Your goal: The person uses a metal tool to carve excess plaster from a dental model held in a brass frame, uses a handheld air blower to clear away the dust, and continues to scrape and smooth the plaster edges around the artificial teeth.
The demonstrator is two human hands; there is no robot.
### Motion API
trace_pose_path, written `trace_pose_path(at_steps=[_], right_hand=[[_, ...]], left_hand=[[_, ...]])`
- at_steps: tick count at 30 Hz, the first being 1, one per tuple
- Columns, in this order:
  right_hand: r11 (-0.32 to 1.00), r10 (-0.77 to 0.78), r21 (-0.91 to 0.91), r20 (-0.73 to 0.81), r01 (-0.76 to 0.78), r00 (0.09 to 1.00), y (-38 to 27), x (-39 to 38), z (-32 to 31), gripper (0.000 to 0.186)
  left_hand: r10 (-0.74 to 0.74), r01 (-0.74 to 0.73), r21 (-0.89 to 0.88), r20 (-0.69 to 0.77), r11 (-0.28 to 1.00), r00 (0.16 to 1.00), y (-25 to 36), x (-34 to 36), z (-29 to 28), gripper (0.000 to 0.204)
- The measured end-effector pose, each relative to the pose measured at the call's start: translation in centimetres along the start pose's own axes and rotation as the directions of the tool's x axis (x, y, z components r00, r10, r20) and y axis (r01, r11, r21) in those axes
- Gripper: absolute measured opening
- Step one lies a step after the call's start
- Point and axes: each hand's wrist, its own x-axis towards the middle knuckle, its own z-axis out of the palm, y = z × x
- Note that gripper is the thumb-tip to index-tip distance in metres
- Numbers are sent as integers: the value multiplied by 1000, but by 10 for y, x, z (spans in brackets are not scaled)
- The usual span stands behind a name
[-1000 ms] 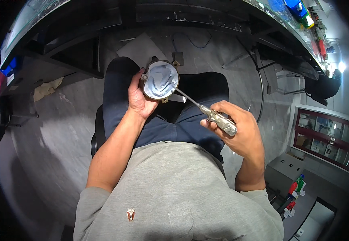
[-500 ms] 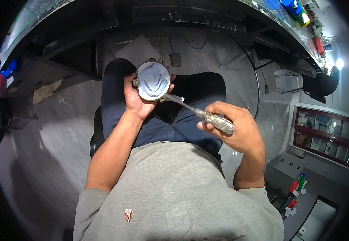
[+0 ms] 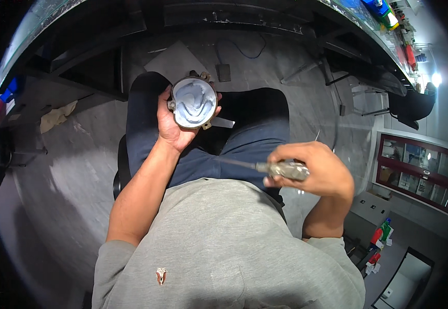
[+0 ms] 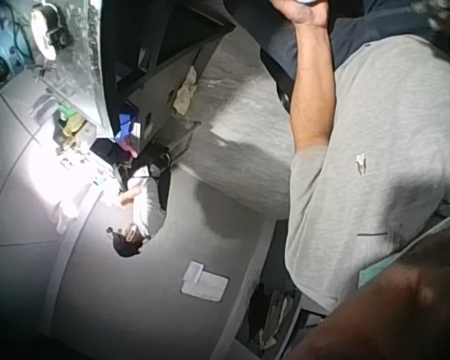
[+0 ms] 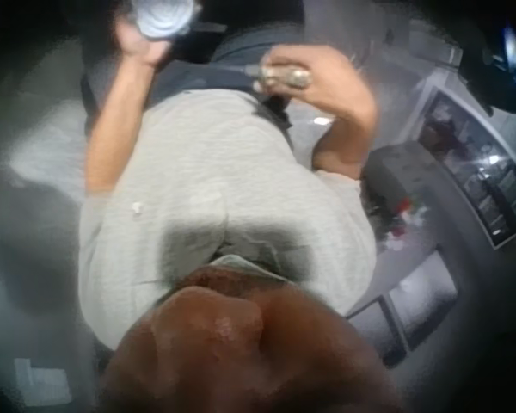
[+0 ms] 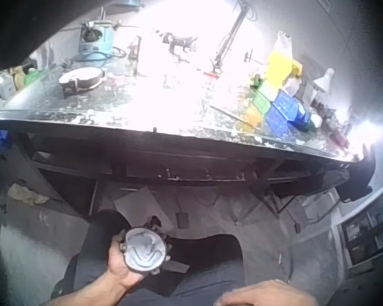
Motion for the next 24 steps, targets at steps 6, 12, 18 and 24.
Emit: trace_pose_path(at_steps=[6,12,18,24], right_hand=[[995,90,63,-149,-82,985,-22,8,6,37],[989,84,141,-322,-41,943,-26,17,20,27],[994,-8,108,-193,29,981,-29,18,21,36],[994,-53,82,-210,71,976,-35,25,33,36]], left_hand=[[17,-18,69,14,997,1000,1,0,-6,78],[33,-33,105,2,994,999,-2,0,-3,77],[4,-6,57,43,998,999,-2,0,-4,75],[1,-4,84,45,996,999,-2,1,-5,74]])
